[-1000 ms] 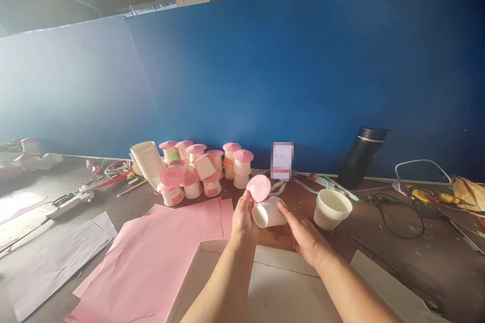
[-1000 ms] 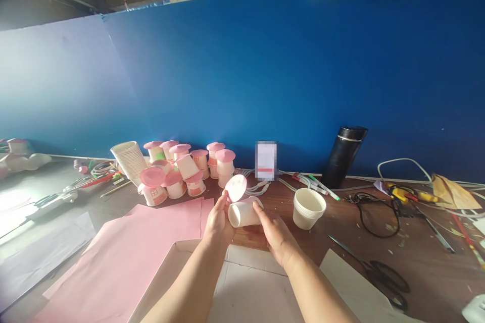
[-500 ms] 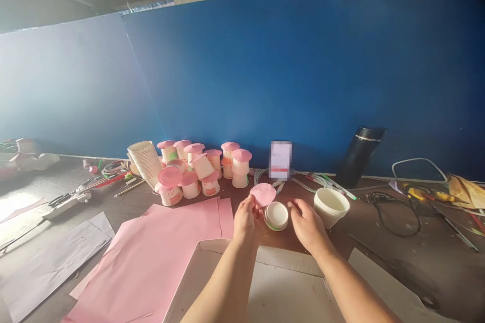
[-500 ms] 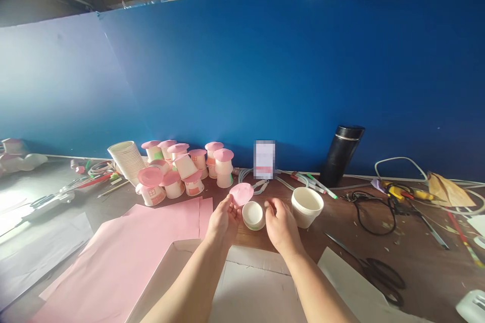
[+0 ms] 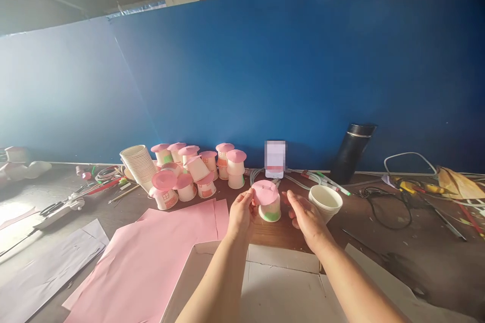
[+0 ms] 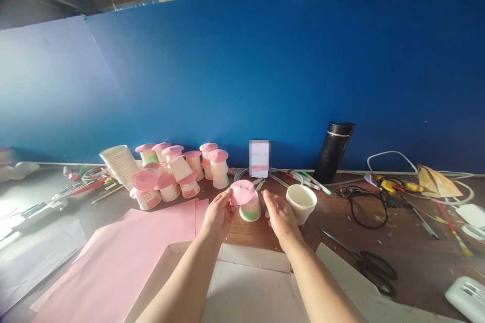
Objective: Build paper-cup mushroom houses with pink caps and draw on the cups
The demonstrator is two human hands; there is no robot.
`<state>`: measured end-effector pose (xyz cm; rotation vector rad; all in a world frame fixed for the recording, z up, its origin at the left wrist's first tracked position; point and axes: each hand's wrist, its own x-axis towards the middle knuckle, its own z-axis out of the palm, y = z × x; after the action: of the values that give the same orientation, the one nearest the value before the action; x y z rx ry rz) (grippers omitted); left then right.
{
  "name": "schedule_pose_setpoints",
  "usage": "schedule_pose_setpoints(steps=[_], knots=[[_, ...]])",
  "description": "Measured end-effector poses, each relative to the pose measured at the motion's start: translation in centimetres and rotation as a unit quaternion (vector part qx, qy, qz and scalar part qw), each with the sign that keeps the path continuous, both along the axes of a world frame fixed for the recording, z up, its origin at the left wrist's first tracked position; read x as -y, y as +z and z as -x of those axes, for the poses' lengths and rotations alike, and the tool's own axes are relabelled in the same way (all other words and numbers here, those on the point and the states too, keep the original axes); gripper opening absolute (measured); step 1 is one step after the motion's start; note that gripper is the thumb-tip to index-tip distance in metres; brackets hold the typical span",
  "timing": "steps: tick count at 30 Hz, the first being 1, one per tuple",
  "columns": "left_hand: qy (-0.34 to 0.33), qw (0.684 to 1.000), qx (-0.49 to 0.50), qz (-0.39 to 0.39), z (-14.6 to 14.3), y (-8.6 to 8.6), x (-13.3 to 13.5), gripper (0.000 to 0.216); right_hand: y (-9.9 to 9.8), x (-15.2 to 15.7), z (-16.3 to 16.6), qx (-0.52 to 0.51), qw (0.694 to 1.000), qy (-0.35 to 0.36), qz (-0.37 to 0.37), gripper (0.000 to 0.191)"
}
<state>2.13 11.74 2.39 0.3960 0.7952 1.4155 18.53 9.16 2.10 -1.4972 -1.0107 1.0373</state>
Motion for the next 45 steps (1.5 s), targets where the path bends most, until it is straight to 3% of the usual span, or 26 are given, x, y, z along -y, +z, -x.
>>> schedule_pose_setpoints(steps=[9, 24, 36, 45], knots=[[-0.024, 0.999, -0.014, 0.023, -0.2, -0.4, -0.6, 0.043, 1.0, -0.1, 0.4, 0.06, 0.995, 0.084, 0.009, 0.071], [-0.053, 0.993, -0.102, 0.026, -1.2, -0.6, 0.8, 0.053, 0.3, -0.1, 0.6, -0.008, 0.998, 0.054, -0.009, 0.059], [-0.055, 0.992, -0.104, 0.05, -1.3, -0.5, 0.9, 0.045, -0.6, -0.1, 0.6, -0.043, 0.998, 0.048, -0.012, 0.048], [-0.068, 0.982, -0.177, 0.017, -1.2, -0.2, 1.3, 0.041, -0.6, 0.1, 0.7, -0.085, 0.995, 0.051, -0.033, 0.047]])
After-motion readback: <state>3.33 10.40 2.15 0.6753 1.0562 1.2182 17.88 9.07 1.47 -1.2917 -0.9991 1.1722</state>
